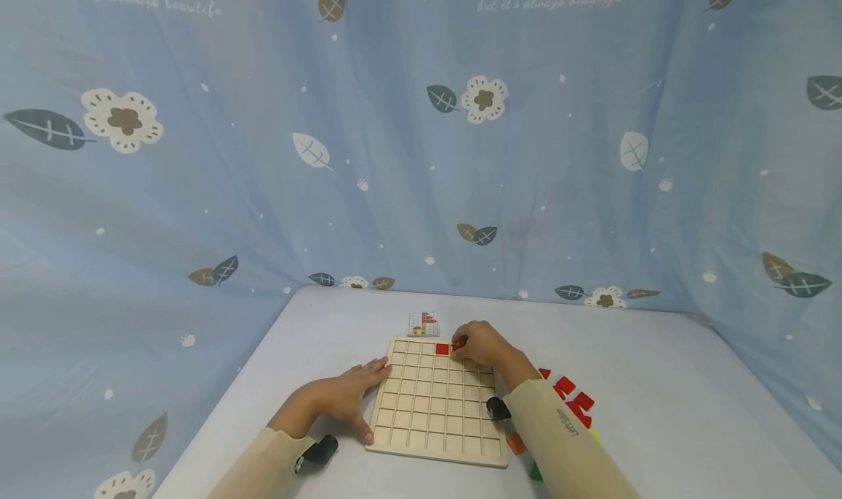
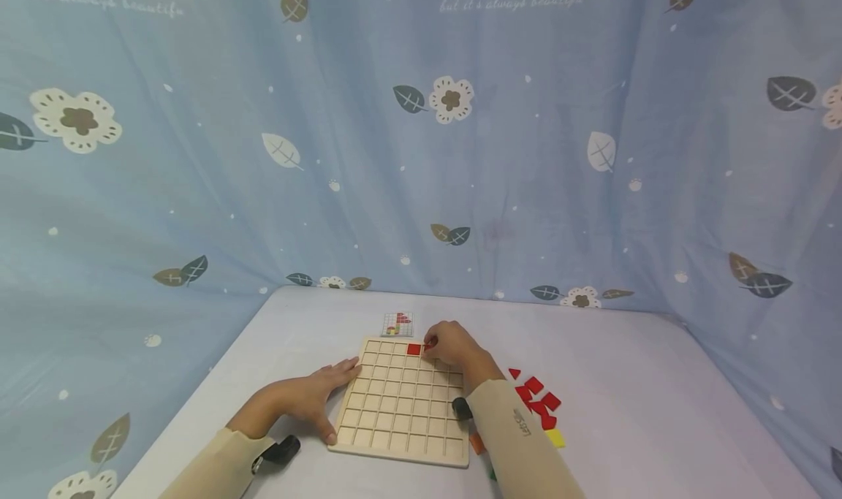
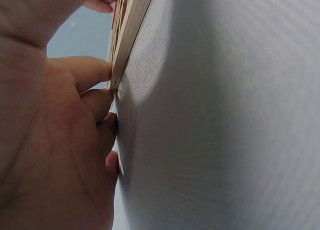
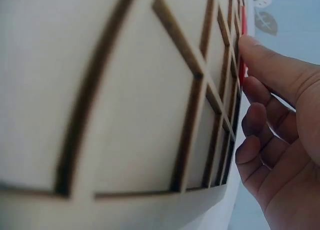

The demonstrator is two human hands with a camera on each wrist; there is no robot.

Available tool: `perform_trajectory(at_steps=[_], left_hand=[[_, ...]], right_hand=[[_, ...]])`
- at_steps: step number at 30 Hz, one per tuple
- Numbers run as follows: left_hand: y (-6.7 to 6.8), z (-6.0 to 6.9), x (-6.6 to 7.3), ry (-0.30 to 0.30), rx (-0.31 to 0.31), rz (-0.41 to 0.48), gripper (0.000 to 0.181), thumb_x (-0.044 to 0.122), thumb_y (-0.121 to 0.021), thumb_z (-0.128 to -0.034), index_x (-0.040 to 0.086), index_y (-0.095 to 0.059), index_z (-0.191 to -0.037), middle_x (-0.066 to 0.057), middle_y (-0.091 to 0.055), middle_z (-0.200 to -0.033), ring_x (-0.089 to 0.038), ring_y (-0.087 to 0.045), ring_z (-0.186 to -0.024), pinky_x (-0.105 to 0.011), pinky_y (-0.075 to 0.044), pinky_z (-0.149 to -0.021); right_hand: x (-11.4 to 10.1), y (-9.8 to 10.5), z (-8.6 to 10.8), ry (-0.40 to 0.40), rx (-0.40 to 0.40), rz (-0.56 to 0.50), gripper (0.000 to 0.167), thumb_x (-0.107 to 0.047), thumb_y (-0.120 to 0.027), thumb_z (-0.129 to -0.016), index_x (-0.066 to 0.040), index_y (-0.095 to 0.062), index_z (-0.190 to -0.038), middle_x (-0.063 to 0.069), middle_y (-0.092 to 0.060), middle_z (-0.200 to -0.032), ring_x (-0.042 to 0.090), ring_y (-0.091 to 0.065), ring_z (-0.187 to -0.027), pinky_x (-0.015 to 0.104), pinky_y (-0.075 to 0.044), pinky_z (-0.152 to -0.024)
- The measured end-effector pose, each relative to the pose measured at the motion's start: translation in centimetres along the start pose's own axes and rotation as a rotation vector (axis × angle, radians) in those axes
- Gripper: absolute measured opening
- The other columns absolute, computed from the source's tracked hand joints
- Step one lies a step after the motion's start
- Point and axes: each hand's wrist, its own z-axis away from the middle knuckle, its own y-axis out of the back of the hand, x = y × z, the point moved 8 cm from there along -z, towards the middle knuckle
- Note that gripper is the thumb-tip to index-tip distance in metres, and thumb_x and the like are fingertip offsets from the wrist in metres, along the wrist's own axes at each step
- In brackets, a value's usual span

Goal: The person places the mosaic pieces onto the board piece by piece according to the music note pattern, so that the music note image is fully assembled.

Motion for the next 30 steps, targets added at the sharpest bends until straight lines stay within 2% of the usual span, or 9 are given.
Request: perform_trajectory(at_steps=[12,24,30], left_hand=[[0.14,0.13,0.16,0.001,0.006,0.002,0.13,0.053,-0.089,-0.0521,0.014,-0.022,-0.156,-0.006,-0.01,-0.162,-0.035,-0.011,-0.146,-0.054,-0.015,-0.115],[0.18,0.01,0.14,-0.007,0.001,0.001,0.131,0.051,-0.09,-0.052,0.013,-0.022,-0.156,-0.006,-0.009,-0.163,-0.031,-0.009,-0.147,-0.052,-0.014,-0.116],[-0.04,-0.05,0.01,-0.008,0.004,-0.009,0.131,0.054,-0.089,-0.0516,0.013,-0.022,-0.156,-0.006,-0.009,-0.163,-0.029,-0.009,-0.147,-0.051,-0.013,-0.116]], right_hand=[[-0.53,-0.01,-0.13,0.018,0.012,0.009,0.018,-0.004,-0.074,-0.084,-0.008,-0.074,-0.102,-0.001,-0.066,-0.095,0.019,-0.06,-0.094,0.038,-0.052,-0.082],[-0.52,-0.14,-0.38,0.051,0.021,0.017,0.019,-0.005,-0.075,-0.084,-0.008,-0.073,-0.102,-0.002,-0.065,-0.093,0.018,-0.06,-0.091,0.036,-0.052,-0.079],[-0.25,-0.12,-0.18,0.03,-0.001,-0.002,0.022,-0.009,-0.076,-0.083,-0.009,-0.073,-0.105,-0.003,-0.065,-0.094,0.017,-0.06,-0.092,0.035,-0.052,-0.079]])
